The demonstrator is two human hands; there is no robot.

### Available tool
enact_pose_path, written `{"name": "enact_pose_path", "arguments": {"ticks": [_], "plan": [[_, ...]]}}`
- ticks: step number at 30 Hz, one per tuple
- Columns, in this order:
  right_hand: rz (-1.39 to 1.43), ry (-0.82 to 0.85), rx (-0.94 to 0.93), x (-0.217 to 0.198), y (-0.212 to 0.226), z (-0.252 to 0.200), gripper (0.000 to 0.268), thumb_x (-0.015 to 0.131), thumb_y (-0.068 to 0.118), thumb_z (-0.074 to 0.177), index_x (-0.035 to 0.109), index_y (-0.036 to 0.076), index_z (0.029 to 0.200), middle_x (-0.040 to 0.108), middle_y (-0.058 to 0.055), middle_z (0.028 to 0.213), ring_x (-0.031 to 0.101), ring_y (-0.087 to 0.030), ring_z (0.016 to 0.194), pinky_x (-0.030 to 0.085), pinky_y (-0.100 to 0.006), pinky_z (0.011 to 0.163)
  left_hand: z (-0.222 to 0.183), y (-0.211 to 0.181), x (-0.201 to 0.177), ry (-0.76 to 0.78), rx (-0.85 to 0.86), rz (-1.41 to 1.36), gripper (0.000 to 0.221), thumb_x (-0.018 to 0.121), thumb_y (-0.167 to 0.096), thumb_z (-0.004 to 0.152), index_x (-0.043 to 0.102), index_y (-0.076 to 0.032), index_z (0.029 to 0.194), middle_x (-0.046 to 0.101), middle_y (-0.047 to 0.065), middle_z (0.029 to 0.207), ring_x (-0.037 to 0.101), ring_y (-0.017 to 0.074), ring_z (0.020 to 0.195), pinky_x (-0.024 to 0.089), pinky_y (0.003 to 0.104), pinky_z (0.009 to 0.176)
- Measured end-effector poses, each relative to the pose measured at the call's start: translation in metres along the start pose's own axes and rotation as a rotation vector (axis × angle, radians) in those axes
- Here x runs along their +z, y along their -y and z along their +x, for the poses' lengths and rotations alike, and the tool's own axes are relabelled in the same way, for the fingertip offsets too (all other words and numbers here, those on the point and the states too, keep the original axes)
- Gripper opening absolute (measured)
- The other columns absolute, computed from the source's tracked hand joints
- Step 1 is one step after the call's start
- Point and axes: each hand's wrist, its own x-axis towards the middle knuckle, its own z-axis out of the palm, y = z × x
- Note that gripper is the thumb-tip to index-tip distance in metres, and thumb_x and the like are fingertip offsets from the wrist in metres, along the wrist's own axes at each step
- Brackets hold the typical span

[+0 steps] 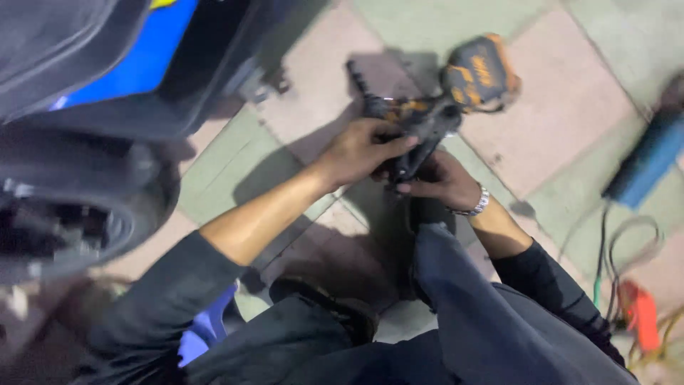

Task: Removing and modifying motorcycle kickstand components using an impact driver, scissors, and an angle grinder.

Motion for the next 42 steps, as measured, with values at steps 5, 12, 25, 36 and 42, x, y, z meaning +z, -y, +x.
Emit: {"name": "enact_pose_path", "arguments": {"ticks": [5,12,25,36,42], "plan": [[0.154,-0.495,-0.051,0.027,0.021,-0.048,0.049,0.086,-0.003,0.075,0.064,-0.002,0.119,0.071,-0.014,0.106,0.071,-0.028,0.100,0.057,-0.043,0.092,0.011,-0.009,0.034,0.055,0.103,0.513,0.058,0.070,-0.064,0.085,0.076,-0.011,0.107,0.075,0.017,0.105,0.072,0.0326,0.106,0.061,0.046,0.090],[0.135,-1.098,-0.205,0.049,0.050,-0.151,0.041,0.087,0.005,0.081,0.058,0.002,0.110,0.063,-0.003,0.071,0.063,-0.011,0.061,0.053,-0.022,0.054,0.049,-0.004,0.160,0.364,0.154,0.323,0.048,0.077,-0.050,0.090,0.075,-0.007,0.112,0.074,0.012,0.098,0.075,0.0203,0.087,0.064,0.037,0.081],[-0.086,-1.183,-0.480,0.065,0.098,-0.300,0.052,0.079,-0.001,0.083,0.052,-0.002,0.128,0.063,-0.015,0.114,0.062,-0.024,0.112,0.051,-0.039,0.100,-0.042,-0.059,0.297,0.827,0.469,0.227,0.033,0.076,-0.043,0.094,0.075,-0.010,0.099,0.068,0.004,0.084,0.063,0.0119,0.087,0.059,0.033,0.083],[-0.010,-0.903,-0.495,-0.001,0.091,-0.266,0.070,0.073,-0.005,0.087,0.041,-0.003,0.150,0.054,-0.023,0.138,0.053,-0.032,0.128,0.044,-0.051,0.109,-0.019,-0.019,0.301,0.556,0.316,-0.128,0.050,0.058,-0.048,0.106,0.053,-0.011,0.140,0.049,0.013,0.125,0.039,0.0312,0.126,0.027,0.055,0.117],[-1.133,-0.977,0.108,-0.081,0.059,-0.264,0.058,0.069,0.053,0.094,0.069,0.002,0.122,0.063,-0.022,0.115,0.059,-0.042,0.114,0.041,-0.055,0.100,0.066,0.029,0.295,0.356,-0.022,-0.570,0.046,0.062,-0.051,0.099,0.068,-0.012,0.122,0.074,0.020,0.112,0.074,0.0317,0.088,0.059,0.037,0.078]]}}
